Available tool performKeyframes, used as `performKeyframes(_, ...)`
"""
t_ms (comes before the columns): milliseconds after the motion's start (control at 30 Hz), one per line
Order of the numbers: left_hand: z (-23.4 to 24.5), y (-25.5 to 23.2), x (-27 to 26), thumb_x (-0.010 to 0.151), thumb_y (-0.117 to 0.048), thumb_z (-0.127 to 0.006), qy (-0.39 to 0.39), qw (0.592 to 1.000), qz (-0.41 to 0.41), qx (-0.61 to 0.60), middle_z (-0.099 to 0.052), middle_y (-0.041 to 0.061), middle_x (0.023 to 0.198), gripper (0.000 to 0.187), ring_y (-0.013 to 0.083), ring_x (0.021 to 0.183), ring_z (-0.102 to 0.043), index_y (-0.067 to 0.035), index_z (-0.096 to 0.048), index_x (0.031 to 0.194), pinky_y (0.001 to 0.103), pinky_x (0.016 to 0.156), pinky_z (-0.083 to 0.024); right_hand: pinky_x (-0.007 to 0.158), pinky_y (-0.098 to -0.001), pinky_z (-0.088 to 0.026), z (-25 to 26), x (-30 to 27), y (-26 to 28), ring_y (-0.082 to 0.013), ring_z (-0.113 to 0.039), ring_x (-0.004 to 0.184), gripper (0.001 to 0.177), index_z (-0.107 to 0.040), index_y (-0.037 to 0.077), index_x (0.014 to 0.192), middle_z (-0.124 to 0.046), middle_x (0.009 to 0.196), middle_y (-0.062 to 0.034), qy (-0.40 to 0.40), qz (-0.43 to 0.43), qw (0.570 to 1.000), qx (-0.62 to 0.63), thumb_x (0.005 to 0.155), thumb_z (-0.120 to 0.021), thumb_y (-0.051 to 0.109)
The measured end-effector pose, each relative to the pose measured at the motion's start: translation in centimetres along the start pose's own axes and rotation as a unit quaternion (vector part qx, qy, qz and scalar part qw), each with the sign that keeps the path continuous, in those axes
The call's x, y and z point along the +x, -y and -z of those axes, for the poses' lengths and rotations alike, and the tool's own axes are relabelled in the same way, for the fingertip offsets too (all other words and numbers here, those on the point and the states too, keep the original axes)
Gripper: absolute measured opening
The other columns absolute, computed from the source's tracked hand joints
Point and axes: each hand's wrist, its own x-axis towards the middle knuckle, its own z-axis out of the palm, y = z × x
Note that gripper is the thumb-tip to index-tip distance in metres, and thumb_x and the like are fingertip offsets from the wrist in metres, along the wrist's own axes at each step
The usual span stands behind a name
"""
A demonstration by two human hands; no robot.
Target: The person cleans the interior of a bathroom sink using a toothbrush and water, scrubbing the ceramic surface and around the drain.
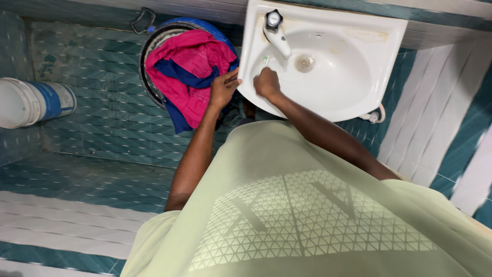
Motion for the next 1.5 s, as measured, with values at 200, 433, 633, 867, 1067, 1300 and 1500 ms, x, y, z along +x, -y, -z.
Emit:
performKeyframes(200, -0.5, -0.3, 0.1, 0.091, 0.001, -0.074, -0.02, 1.0, 0.014, 0.001, -0.073, 0.018, 0.125, 0.047, 0.0176, 0.109, -0.073, 0.006, -0.062, 0.136, 0.028, 0.095, -0.059, 0.074, -0.0538, -0.055, 0.8, -7.8, -1.8, -0.0478, -0.069, 0.079, 0.036, -0.065, -0.011, 0.122, -0.069, 0.083, -0.0329, -0.032, 0.215, 0.972, -0.094, 0.097, -0.057, 0.014)
performKeyframes(433, 0.2, -0.4, 0.4, 0.091, -0.002, -0.076, 0.004, 1.0, 0.005, -0.004, -0.074, 0.02, 0.124, 0.046, 0.0199, 0.11, -0.074, 0.004, -0.064, 0.135, 0.029, 0.095, -0.059, 0.057, -0.0435, -0.059, -2.4, -2.6, -1.1, -0.0346, -0.073, 0.066, 0.052, -0.054, -0.019, 0.135, -0.072, 0.076, -0.0222, -0.14, 0.232, 0.923, -0.272, 0.091, -0.055, 0.008)
performKeyframes(633, 0.9, 0.5, 1.3, 0.09, -0.006, -0.079, 0.03, 0.999, 0.019, 0.003, -0.073, 0.02, 0.124, 0.048, 0.023, 0.106, -0.075, 0.004, -0.064, 0.134, 0.031, 0.091, -0.061, 0.05, -0.0395, -0.058, -7.3, -5.1, -3.3, -0.0254, -0.074, 0.062, 0.052, -0.051, -0.02, 0.135, -0.073, 0.076, -0.0207, -0.056, 0.212, 0.873, -0.436, 0.095, -0.056, 0.012)
performKeyframes(867, 1.3, 1.0, 1.4, 0.087, -0.006, -0.08, 0.023, 1.0, 0.009, -0.013, -0.073, 0.021, 0.125, 0.049, 0.0263, 0.109, -0.075, 0.003, -0.065, 0.133, 0.033, 0.092, -0.061, 0.061, -0.0403, -0.06, -5.0, 4.4, 0.6, -0.0314, -0.074, 0.073, 0.052, -0.051, -0.025, 0.135, -0.072, 0.082, -0.0206, -0.193, 0.196, 0.894, -0.355, 0.095, -0.058, 0.008)
performKeyframes(1067, 1.1, -2.0, 0.5, 0.085, -0.002, -0.079, -0.001, 1.0, 0.021, 0.01, -0.072, 0.022, 0.121, 0.046, 0.0285, 0.105, -0.076, 0.003, -0.065, 0.129, 0.033, 0.086, -0.063, 0.059, -0.0481, -0.058, -0.8, -5.8, -3.5, -0.0388, -0.072, 0.067, 0.062, -0.05, -0.013, 0.142, -0.072, 0.087, -0.0247, -0.03, 0.223, 0.891, -0.394, 0.083, -0.056, 0.002)
performKeyframes(1300, -2.2, -7.7, -1.9, 0.097, -0.003, -0.063, -0.001, 0.932, -0.301, 0.2, -0.07, 0.016, 0.109, 0.011, 0.0374, 0.102, -0.069, -0.001, -0.07, 0.106, 0.044, 0.09, -0.056, 0.065, -0.0428, -0.051, 7.5, -7.8, -8.6, -0.0312, -0.065, 0.066, 0.025, -0.074, 0.007, 0.118, -0.07, 0.078, -0.0182, -0.131, 0.072, 0.984, -0.094, 0.104, -0.061, 0.023)
performKeyframes(1500, -13.7, 1.5, 7.0, 0.1, -0.013, -0.064, 0.122, 0.971, -0.093, 0.181, -0.072, 0.019, 0.094, 0.016, 0.0364, 0.084, -0.069, -0.001, -0.07, 0.109, 0.043, 0.074, -0.055, 0.06, -0.0333, -0.046, 8.3, -7.0, -11.6, -0.0154, -0.056, 0.056, 0.021, -0.075, 0.007, 0.107, -0.063, 0.067, -0.0085, -0.136, 0.02, 0.99, 0.023, 0.104, -0.06, 0.022)
